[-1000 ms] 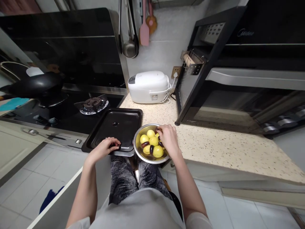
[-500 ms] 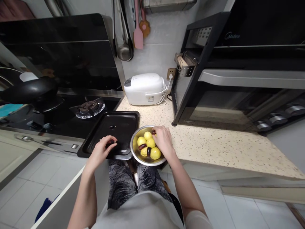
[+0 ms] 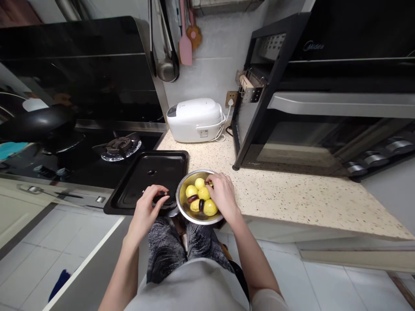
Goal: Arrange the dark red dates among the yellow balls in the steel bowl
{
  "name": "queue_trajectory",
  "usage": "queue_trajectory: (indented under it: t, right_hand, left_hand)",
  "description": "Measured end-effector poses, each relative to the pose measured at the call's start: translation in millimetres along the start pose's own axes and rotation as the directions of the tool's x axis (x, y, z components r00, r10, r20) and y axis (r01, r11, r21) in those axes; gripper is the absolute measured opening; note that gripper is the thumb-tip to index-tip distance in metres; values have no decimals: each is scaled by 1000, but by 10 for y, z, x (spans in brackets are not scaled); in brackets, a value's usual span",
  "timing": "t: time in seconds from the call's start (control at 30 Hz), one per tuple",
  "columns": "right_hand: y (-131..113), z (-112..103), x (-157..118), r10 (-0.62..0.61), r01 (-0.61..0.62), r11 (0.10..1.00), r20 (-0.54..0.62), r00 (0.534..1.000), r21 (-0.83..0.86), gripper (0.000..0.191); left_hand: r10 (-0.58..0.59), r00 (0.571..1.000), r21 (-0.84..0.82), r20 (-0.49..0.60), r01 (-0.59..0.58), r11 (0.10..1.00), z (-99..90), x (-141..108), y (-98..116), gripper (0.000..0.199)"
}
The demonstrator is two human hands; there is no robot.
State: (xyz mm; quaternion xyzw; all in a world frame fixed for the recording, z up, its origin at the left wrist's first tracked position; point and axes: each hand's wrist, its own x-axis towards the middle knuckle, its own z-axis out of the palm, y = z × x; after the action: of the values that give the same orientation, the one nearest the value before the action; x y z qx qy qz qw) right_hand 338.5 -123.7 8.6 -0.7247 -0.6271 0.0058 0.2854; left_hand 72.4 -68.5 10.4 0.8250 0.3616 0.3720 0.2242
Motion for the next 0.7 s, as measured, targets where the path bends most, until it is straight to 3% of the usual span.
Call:
queue_trajectory:
  t: [0.37, 0.57, 0.7]
  right_hand:
    - [27, -40, -75, -13, 15, 997, -27, 1000, 76, 15]
    - [-6, -116, -151, -15, 30, 991, -115, 993, 128, 16]
    - [-26, -153, -260, -24, 52, 984, -162, 986, 173, 15]
  left_hand:
    - [52, 998, -114, 42, -47, 992, 129, 39, 146, 4]
    - [43, 996, -319, 80, -15, 948, 331, 329, 162, 3]
    - [51, 988, -294, 147, -6, 956, 568, 562, 130, 5]
